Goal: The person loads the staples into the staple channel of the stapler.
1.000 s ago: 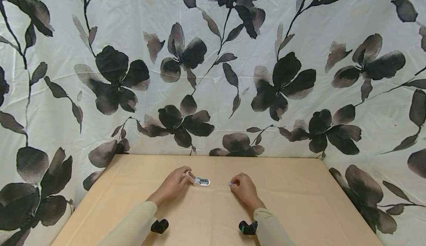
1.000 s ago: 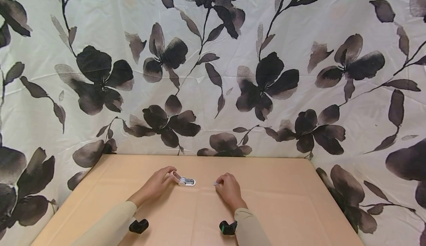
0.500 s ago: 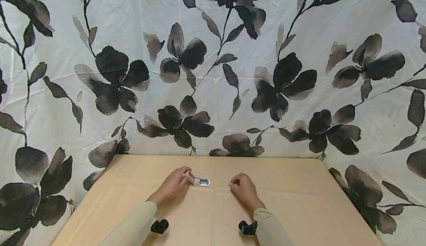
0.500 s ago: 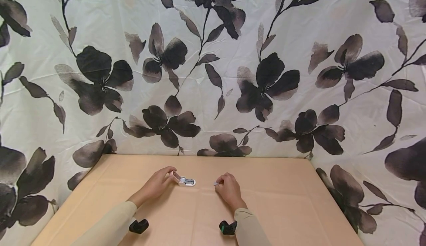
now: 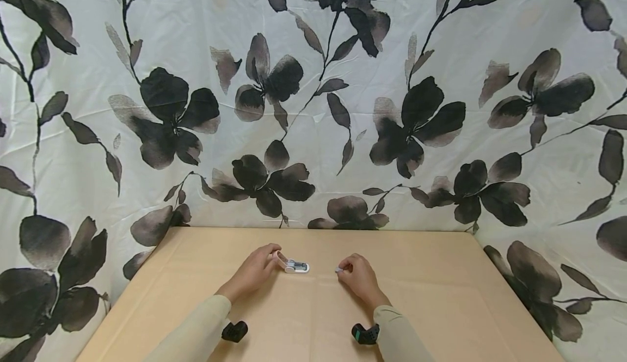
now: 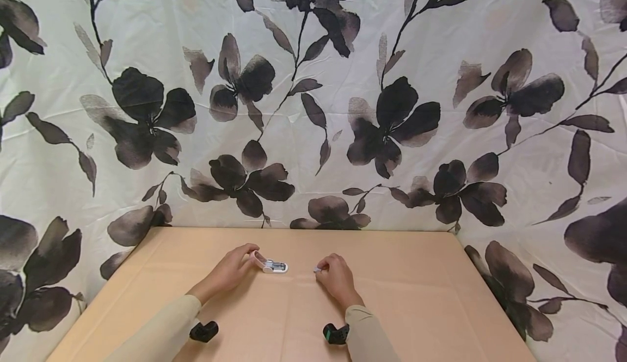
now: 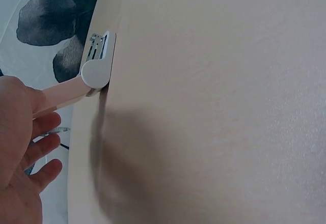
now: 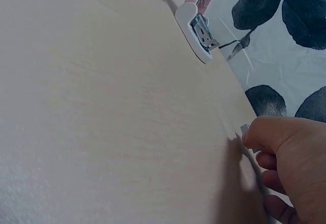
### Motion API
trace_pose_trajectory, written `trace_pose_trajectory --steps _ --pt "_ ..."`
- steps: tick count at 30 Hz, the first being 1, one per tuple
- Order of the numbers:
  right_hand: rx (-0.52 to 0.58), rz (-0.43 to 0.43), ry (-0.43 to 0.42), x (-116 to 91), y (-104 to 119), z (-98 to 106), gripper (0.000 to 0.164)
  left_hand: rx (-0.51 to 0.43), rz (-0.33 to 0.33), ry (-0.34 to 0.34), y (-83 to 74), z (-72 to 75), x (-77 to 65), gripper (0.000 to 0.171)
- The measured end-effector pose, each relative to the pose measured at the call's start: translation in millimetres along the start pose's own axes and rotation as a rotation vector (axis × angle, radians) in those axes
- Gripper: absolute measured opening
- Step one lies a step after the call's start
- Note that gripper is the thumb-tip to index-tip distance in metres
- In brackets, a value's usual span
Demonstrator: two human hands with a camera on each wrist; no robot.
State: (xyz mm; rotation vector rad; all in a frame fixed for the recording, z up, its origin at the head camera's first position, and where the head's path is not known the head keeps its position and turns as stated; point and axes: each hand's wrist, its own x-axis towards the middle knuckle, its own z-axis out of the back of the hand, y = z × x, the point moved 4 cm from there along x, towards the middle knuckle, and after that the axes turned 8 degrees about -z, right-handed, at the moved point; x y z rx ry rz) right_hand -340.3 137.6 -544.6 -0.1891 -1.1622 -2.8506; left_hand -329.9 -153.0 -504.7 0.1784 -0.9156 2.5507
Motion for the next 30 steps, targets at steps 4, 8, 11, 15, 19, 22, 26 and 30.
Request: trace_pose_trajectory --steps 4,8,11,15,19,22,26,30 --pt "0.002 -0.001 0.003 -1.2 1.2 0.8 0.009 -0.005 0.006 0.004 -0.8 1.8 -0.3 0.028" --pt "0.004 0.009 0.001 -1.5 3.0 0.8 0.009 -0.006 0.004 0.009 -1.1 3.1 0.0 0.028" --pt "0.012 0.01 0.0 -1.9 4.7 0.9 0.009 0.011 -0.013 0.011 -1.6 3.9 -0.4 0.027" --pt "0.016 0.003 0.0 -2.9 6.8 0.8 0.008 0.031 -0.041 0.008 -2.4 4.6 -1.0 0.026" --pt "0.02 -0.002 0.003 -4.0 9.6 0.4 0.007 0.04 -0.055 0.004 -2.3 4.6 -1.1 0.024" --pt "0.028 -0.008 0.004 -5.7 11.8 0.6 0.007 0.037 -0.054 0.007 -2.0 4.3 -1.5 0.024" --pt "0.032 -0.009 0.003 -8.2 14.5 0.8 0.006 0.031 -0.053 0.007 -1.4 3.5 -2.8 0.023" --pt "0.033 -0.001 0.0 -10.1 16.7 0.2 0.006 0.029 -0.058 0.002 -1.2 3.0 -4.0 0.023"
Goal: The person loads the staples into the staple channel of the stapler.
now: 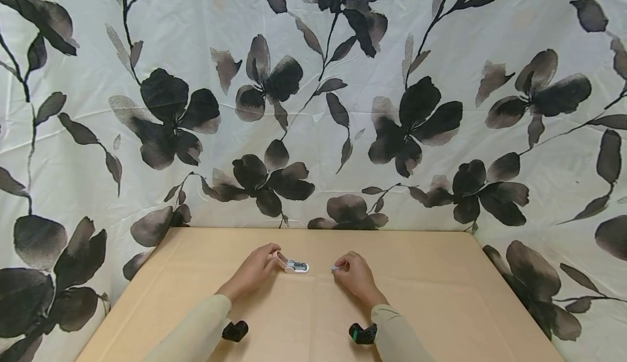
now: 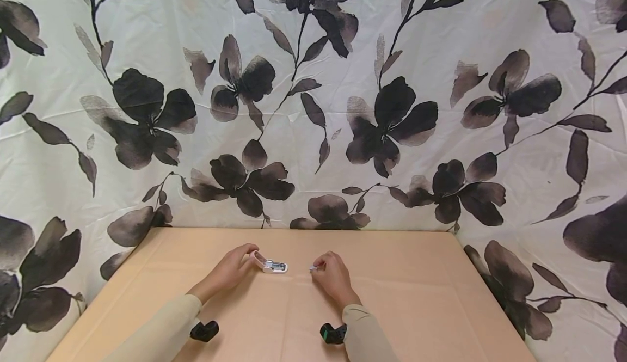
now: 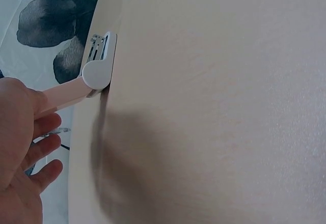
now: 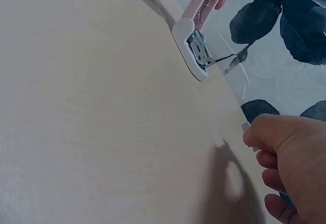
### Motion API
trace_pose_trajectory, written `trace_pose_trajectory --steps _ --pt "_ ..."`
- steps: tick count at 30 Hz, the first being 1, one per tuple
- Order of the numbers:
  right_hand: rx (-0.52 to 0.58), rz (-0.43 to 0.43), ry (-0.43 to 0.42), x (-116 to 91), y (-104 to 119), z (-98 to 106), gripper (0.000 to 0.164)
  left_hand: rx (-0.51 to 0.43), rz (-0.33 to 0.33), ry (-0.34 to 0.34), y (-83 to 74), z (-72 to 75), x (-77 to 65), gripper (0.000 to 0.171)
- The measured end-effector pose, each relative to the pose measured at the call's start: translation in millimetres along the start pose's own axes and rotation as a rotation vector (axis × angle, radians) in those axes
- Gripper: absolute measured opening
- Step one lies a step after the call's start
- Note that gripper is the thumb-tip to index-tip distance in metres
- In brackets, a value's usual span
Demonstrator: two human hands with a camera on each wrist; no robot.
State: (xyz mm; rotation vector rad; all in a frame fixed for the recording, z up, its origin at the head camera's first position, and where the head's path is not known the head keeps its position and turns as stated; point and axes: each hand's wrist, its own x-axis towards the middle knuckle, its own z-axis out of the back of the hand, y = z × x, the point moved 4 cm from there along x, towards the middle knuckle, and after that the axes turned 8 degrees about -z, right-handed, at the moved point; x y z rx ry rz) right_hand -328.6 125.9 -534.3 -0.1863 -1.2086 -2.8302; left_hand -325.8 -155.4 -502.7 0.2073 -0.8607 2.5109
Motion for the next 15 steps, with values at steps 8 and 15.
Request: trace_pose_trajectory --steps 8,15 --pt "0.0 -0.004 -0.005 -0.3 1.0 -1.4 0.007 0.002 -0.005 -0.006 1.3 -0.5 0.8 0.024" --pt "0.004 -0.013 0.008 0.1 2.5 -2.5 0.008 -0.002 -0.004 -0.011 1.8 -0.3 1.7 0.022"
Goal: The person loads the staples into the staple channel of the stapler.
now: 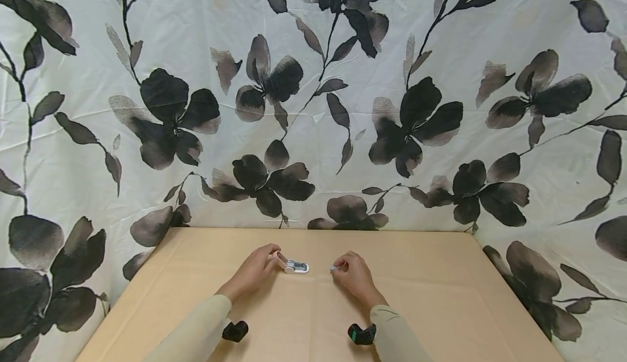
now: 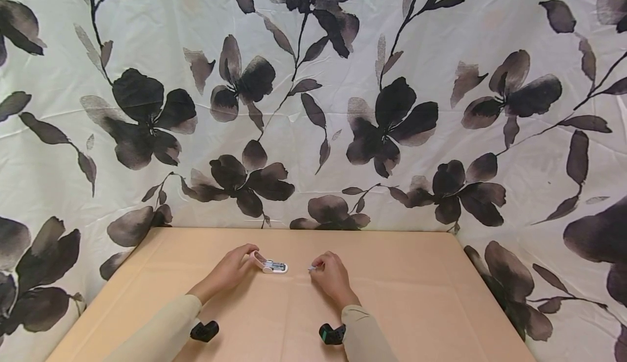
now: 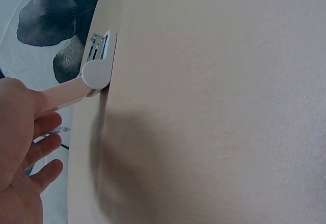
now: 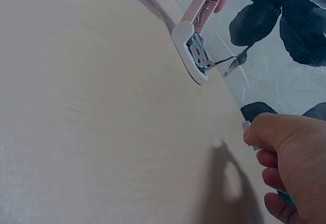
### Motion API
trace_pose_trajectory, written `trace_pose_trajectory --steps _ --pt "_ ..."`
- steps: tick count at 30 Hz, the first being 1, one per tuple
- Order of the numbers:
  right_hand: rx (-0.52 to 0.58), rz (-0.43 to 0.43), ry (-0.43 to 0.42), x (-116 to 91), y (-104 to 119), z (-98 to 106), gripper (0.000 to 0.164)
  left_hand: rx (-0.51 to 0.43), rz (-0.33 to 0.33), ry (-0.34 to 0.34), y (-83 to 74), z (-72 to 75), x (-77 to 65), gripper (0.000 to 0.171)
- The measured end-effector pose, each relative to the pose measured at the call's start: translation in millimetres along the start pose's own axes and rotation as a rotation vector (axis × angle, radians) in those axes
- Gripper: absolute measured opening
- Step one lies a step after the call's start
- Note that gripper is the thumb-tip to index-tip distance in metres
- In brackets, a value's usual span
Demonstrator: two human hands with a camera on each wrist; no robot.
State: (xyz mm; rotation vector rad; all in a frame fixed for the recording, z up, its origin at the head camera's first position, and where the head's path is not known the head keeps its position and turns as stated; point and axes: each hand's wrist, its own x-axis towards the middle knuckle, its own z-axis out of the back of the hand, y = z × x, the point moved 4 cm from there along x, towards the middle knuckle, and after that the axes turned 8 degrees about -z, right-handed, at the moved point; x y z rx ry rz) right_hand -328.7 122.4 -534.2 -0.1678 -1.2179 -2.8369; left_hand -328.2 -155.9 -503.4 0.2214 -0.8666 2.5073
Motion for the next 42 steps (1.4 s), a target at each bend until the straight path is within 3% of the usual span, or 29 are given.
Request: trace_pose_trajectory --steps 42 --pt "0.015 0.027 -0.001 0.7 10.8 -3.8 0.008 -0.03 0.044 0.028 -1.4 1.0 -1.3 0.022"
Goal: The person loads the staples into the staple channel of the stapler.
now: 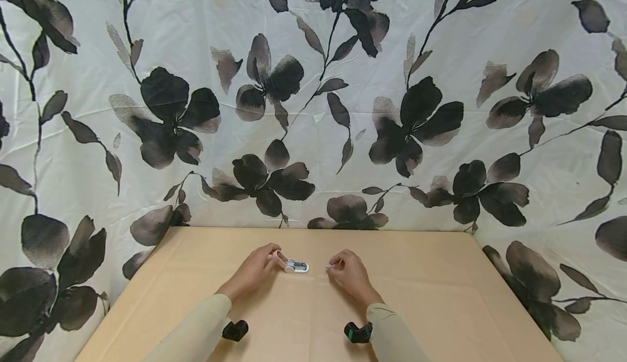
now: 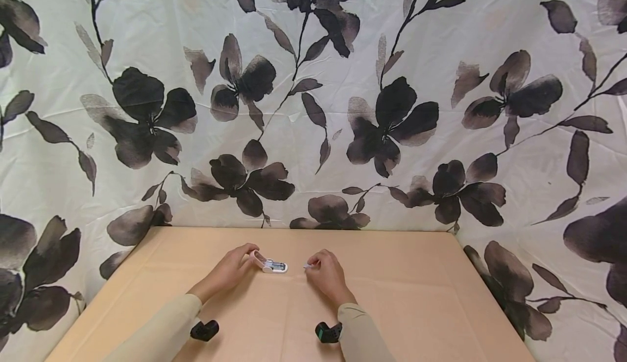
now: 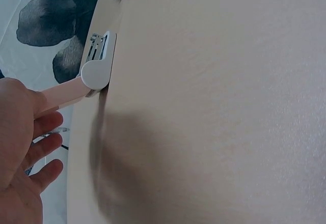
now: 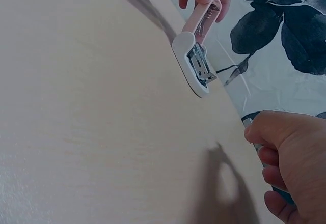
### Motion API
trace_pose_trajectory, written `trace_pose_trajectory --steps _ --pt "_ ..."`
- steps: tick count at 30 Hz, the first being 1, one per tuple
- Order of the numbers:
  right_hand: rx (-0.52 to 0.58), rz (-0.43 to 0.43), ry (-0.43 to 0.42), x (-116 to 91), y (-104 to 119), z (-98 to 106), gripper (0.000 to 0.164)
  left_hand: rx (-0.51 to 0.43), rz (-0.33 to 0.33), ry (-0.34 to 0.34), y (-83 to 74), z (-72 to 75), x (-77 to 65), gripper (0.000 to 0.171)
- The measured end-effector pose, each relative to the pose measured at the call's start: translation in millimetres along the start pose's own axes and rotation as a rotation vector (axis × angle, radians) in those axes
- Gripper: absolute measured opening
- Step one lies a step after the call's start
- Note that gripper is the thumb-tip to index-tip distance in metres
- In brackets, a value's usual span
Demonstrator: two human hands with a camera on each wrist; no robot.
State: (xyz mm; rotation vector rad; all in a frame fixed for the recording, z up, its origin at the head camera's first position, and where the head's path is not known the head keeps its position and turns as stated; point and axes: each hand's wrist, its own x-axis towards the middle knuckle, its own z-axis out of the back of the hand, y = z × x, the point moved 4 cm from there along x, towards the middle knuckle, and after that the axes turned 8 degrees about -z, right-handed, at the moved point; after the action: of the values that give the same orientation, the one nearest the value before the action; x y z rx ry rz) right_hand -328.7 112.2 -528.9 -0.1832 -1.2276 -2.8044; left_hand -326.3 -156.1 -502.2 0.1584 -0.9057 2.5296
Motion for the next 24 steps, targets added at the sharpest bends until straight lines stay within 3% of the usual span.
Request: trace_pose_trajectory --steps 24 --pt "0.011 0.023 0.0 3.0 3.9 -4.4 0.008 -0.017 0.009 -0.005 3.6 -1.3 1.7 0.023"
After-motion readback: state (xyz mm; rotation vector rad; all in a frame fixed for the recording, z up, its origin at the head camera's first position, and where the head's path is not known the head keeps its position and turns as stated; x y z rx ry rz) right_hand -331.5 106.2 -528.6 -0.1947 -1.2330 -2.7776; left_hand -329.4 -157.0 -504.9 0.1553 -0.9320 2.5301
